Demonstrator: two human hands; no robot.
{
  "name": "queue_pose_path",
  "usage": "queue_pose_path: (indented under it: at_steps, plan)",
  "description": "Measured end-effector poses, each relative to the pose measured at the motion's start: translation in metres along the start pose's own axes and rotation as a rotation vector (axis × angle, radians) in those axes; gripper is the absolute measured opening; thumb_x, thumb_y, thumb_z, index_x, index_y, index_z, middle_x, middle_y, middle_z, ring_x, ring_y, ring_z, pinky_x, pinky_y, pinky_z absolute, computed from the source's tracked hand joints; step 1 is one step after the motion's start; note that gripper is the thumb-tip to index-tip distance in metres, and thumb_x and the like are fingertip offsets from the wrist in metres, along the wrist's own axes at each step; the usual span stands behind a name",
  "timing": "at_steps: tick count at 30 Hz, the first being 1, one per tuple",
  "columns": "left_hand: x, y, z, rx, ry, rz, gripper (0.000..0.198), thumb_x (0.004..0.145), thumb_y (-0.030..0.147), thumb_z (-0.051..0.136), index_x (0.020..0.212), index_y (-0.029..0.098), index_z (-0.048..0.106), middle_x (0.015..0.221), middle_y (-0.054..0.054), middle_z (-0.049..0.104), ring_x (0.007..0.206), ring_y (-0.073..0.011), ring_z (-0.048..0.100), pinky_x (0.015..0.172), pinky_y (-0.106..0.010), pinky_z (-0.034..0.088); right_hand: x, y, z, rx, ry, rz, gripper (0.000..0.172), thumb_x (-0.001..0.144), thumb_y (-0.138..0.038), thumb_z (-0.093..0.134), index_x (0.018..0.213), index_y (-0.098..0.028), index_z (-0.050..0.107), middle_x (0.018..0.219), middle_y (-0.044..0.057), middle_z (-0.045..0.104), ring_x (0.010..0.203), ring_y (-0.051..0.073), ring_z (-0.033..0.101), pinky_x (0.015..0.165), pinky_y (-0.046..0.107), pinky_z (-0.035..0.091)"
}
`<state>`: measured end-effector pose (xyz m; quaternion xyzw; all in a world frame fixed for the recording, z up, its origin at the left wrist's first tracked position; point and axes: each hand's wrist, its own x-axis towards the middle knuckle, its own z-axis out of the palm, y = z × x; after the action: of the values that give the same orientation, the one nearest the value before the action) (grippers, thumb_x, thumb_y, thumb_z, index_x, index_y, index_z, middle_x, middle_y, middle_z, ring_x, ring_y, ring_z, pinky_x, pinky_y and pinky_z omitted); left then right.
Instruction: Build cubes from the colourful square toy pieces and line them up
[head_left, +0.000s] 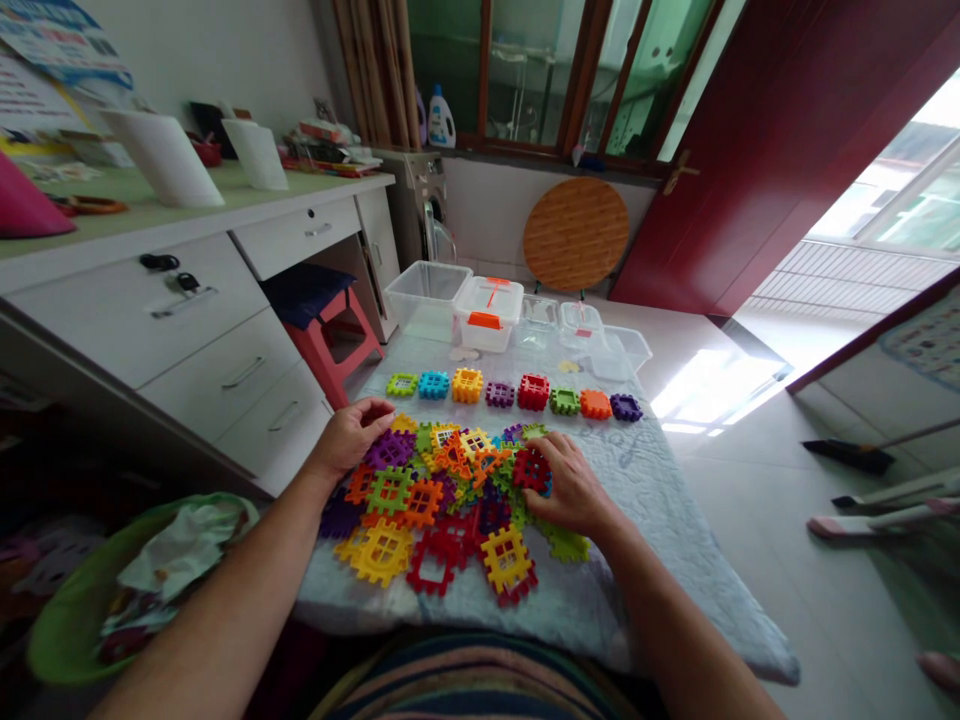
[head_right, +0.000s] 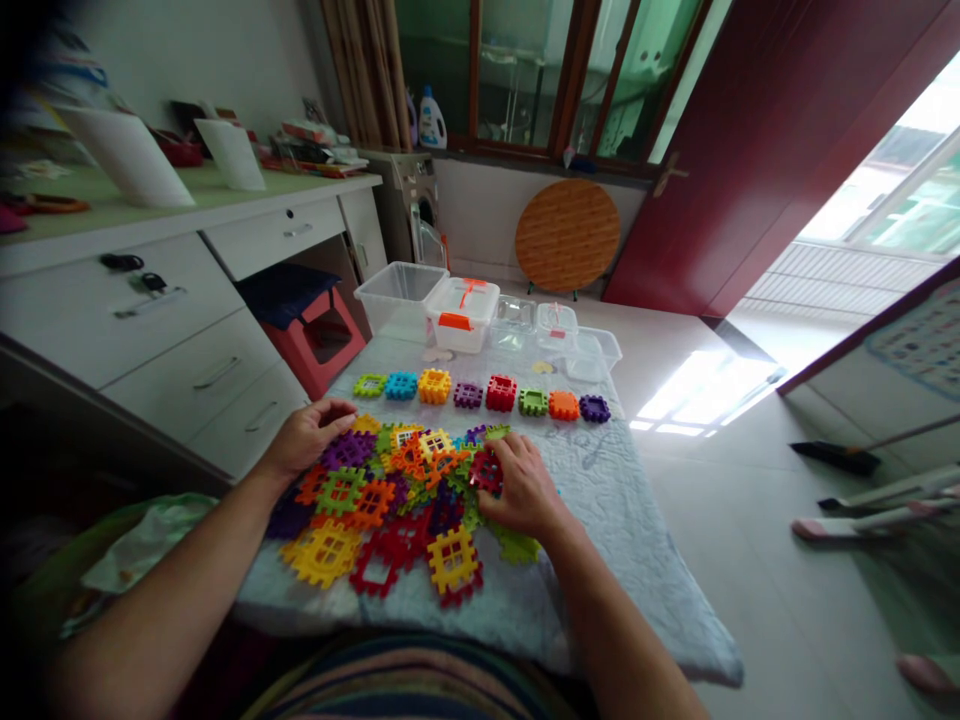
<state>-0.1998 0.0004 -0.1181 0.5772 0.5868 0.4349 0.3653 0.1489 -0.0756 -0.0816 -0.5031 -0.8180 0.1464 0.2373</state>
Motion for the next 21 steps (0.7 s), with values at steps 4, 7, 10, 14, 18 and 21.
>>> queue_pose_path:
  at_steps: [4, 7, 10, 14, 18, 21]
  plan:
    - [0.001, -0.006, -0.001, 0.043, -0.009, 0.028, 0.036, 0.07, 0.047, 0.068, 0.091, 0.017, 0.065, 0.083, -0.002, 0.07, 0.077, -0.019, 0.064, 0.074, -0.029, 0.052, 0.002, 0.008, -0.005, 0.031, 0.085, -0.004, 0.051, 0.067, -0.018, 0.061, 0.116, -0.019, 0.051, 0.107, 0.009, 0.054, 0.103, 0.026, 0.051, 0.096, 0.042, 0.042]
    - [0.002, -0.01, -0.003, 0.064, -0.021, 0.044, 0.034, 0.073, 0.045, 0.067, 0.092, 0.018, 0.065, 0.083, -0.002, 0.07, 0.075, -0.0184, 0.064, 0.073, -0.028, 0.051, 0.014, 0.02, -0.015, -0.011, 0.14, 0.0, 0.046, 0.069, -0.019, 0.06, 0.114, -0.019, 0.052, 0.106, 0.009, 0.054, 0.103, 0.026, 0.051, 0.095, 0.042, 0.042]
    - [0.001, -0.01, -0.003, 0.055, -0.018, 0.042, 0.033, 0.073, 0.044, 0.066, 0.092, 0.018, 0.065, 0.082, -0.002, 0.07, 0.075, -0.018, 0.064, 0.072, -0.027, 0.051, 0.04, 0.036, -0.026, -0.077, 0.147, 0.031, 0.046, 0.068, -0.02, 0.061, 0.113, -0.018, 0.053, 0.106, 0.009, 0.054, 0.102, 0.026, 0.051, 0.095, 0.042, 0.042]
    - [0.0, -0.006, -0.002, 0.059, 0.0, 0.04, 0.031, 0.072, 0.043, 0.066, 0.089, 0.018, 0.065, 0.079, -0.001, 0.069, 0.072, -0.0174, 0.063, 0.069, -0.026, 0.05, 0.085, 0.058, -0.033, -0.149, 0.1, 0.095, 0.048, 0.067, -0.024, 0.063, 0.114, -0.017, 0.056, 0.106, 0.01, 0.055, 0.103, 0.027, 0.05, 0.094, 0.04, 0.041]
    - [0.001, -0.009, -0.003, 0.088, 0.002, 0.043, 0.032, 0.073, 0.045, 0.065, 0.09, 0.018, 0.066, 0.077, 0.0, 0.068, 0.069, -0.0169, 0.062, 0.065, -0.026, 0.049, 0.118, 0.075, -0.031, -0.207, 0.049, 0.143, 0.051, 0.067, -0.028, 0.064, 0.116, -0.017, 0.057, 0.109, 0.011, 0.056, 0.102, 0.027, 0.052, 0.092, 0.04, 0.04]
    - [0.002, -0.013, -0.004, 0.109, 0.007, 0.057, 0.032, 0.074, 0.045, 0.065, 0.091, 0.018, 0.066, 0.079, 0.0, 0.069, 0.071, -0.0171, 0.063, 0.066, -0.025, 0.049, 0.13, 0.083, -0.028, -0.247, -0.018, 0.156, 0.051, 0.067, -0.03, 0.065, 0.117, -0.018, 0.058, 0.11, 0.011, 0.057, 0.102, 0.028, 0.052, 0.09, 0.039, 0.04]
